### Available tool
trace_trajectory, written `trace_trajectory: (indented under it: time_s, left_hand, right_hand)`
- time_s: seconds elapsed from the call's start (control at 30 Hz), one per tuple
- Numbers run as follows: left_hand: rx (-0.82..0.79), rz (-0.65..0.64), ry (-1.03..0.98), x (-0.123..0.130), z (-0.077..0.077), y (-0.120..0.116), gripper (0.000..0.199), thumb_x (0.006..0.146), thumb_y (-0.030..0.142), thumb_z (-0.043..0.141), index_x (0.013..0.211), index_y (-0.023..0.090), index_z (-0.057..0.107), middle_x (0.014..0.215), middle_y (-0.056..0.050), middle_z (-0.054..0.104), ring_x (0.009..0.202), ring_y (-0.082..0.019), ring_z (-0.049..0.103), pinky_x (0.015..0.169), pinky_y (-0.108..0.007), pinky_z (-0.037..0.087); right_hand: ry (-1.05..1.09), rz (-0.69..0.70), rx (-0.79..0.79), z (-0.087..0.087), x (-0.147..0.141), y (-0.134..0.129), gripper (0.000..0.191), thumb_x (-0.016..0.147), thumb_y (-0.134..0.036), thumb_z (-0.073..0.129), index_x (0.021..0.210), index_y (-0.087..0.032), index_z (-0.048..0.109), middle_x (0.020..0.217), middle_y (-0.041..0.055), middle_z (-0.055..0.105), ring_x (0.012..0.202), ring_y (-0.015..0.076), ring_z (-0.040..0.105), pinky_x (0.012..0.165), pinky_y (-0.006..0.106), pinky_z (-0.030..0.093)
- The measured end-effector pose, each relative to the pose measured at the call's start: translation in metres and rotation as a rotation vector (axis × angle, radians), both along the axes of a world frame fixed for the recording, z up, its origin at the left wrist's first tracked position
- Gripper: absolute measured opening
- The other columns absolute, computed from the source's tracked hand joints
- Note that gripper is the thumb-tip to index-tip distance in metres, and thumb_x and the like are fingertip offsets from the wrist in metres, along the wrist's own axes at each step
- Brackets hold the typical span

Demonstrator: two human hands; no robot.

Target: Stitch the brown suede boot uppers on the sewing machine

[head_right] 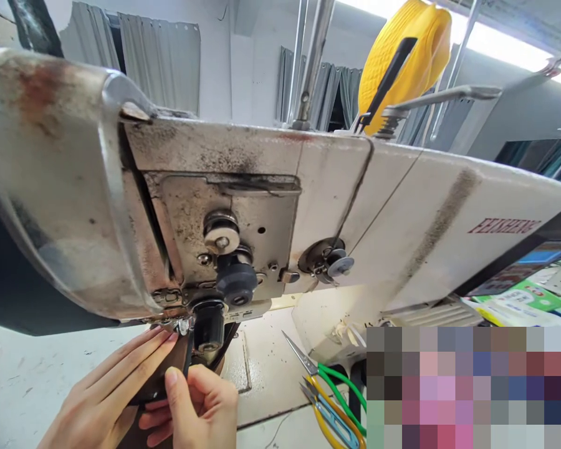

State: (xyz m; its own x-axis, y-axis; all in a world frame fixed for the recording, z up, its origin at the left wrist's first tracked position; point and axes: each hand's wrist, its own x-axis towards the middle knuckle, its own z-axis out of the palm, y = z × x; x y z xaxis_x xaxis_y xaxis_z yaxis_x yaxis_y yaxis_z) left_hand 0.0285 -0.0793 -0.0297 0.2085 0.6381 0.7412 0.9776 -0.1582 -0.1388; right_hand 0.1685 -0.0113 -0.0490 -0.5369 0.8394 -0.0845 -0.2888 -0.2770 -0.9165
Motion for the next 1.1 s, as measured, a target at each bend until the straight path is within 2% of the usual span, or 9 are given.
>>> trace_trajectory:
  time_s: [0.13,0.27,0.33,0.43,0.6,0.73,0.87,0.97,1.1]
  left_hand:
    - [-0.103,-0.112,0.030,-0.019,-0.003,-0.008,0.053,0.102,0.012,0.039,0.154,0.023,0.042,0.144,0.001,0.063,0.139,-0.011,0.051,0.117,-0.024,0.040]
    - [-0.129,-0.206,0.152,-0.035,0.000,-0.012,0.057,0.103,0.012,0.036,0.158,0.024,0.034,0.139,0.002,0.066,0.121,-0.011,0.067,0.108,-0.017,0.044]
    - [-0.121,-0.246,0.171,-0.038,0.001,-0.010,0.055,0.104,0.014,0.038,0.158,0.022,0.035,0.137,-0.001,0.068,0.117,-0.013,0.069,0.107,-0.018,0.046]
    - [-0.073,-0.276,0.073,-0.037,0.003,-0.003,0.047,0.106,0.020,0.038,0.153,0.022,0.045,0.130,-0.004,0.072,0.119,-0.015,0.068,0.110,-0.022,0.048]
    - [-0.049,-0.272,-0.031,-0.025,0.011,0.007,0.037,0.109,0.020,0.035,0.136,0.019,0.059,0.117,-0.002,0.075,0.112,-0.009,0.065,0.110,-0.014,0.042]
    - [-0.024,-0.235,-0.030,-0.013,0.016,0.012,0.036,0.107,0.012,0.035,0.135,0.015,0.057,0.115,-0.003,0.072,0.114,-0.011,0.060,0.111,-0.018,0.038]
    - [0.017,-0.114,-0.022,0.001,0.017,0.013,0.036,0.107,0.011,0.032,0.128,0.011,0.061,0.111,-0.006,0.070,0.109,-0.017,0.059,0.107,-0.025,0.039]
    - [-0.046,-0.001,0.049,0.009,0.021,0.009,0.037,0.105,0.011,0.031,0.124,0.012,0.063,0.106,-0.005,0.072,0.100,-0.019,0.064,0.095,-0.028,0.049]
    - [-0.122,0.088,0.130,0.017,0.023,0.002,0.043,0.089,0.003,0.041,0.125,0.011,0.062,0.098,-0.005,0.073,0.085,-0.019,0.071,0.073,-0.028,0.061]
  right_hand:
    - [0.003,-0.007,0.011,0.005,-0.002,0.003,0.060,0.069,-0.075,0.077,0.062,-0.017,0.062,0.058,0.0061,0.072,0.045,0.0162,0.068,0.040,0.020,0.053]
    - [0.008,-0.018,0.024,0.010,0.000,0.006,0.059,0.071,-0.072,0.078,0.064,-0.014,0.068,0.059,0.0071,0.074,0.045,0.0153,0.068,0.038,0.017,0.051]
    - [0.008,-0.026,0.041,0.014,0.000,0.008,0.058,0.072,-0.070,0.078,0.065,-0.014,0.070,0.059,0.0072,0.074,0.045,0.0150,0.069,0.038,0.016,0.050]
    - [0.005,-0.044,0.067,0.019,-0.001,0.011,0.056,0.073,-0.068,0.079,0.067,-0.013,0.073,0.058,0.0071,0.074,0.047,0.0153,0.070,0.039,0.015,0.050]
    - [-0.009,-0.063,0.076,0.020,0.003,0.015,0.056,0.072,-0.068,0.080,0.072,-0.012,0.076,0.058,0.0083,0.074,0.047,0.0173,0.070,0.040,0.018,0.052]
    - [-0.030,-0.086,0.073,0.015,0.016,0.016,0.055,0.070,-0.066,0.082,0.071,-0.012,0.077,0.057,0.0090,0.074,0.046,0.0180,0.070,0.040,0.019,0.053]
    - [-0.045,-0.118,0.061,0.014,0.031,0.019,0.052,0.067,-0.064,0.085,0.068,-0.013,0.077,0.055,0.0092,0.073,0.044,0.0192,0.070,0.039,0.021,0.053]
    - [-0.047,-0.150,0.084,0.012,0.037,0.020,0.052,0.069,-0.064,0.084,0.068,-0.013,0.077,0.054,0.0090,0.073,0.044,0.0195,0.070,0.039,0.021,0.054]
    - [-0.067,-0.173,0.220,0.001,0.039,0.017,0.047,0.080,-0.062,0.076,0.075,-0.015,0.079,0.061,0.0091,0.075,0.046,0.0186,0.070,0.042,0.021,0.056]
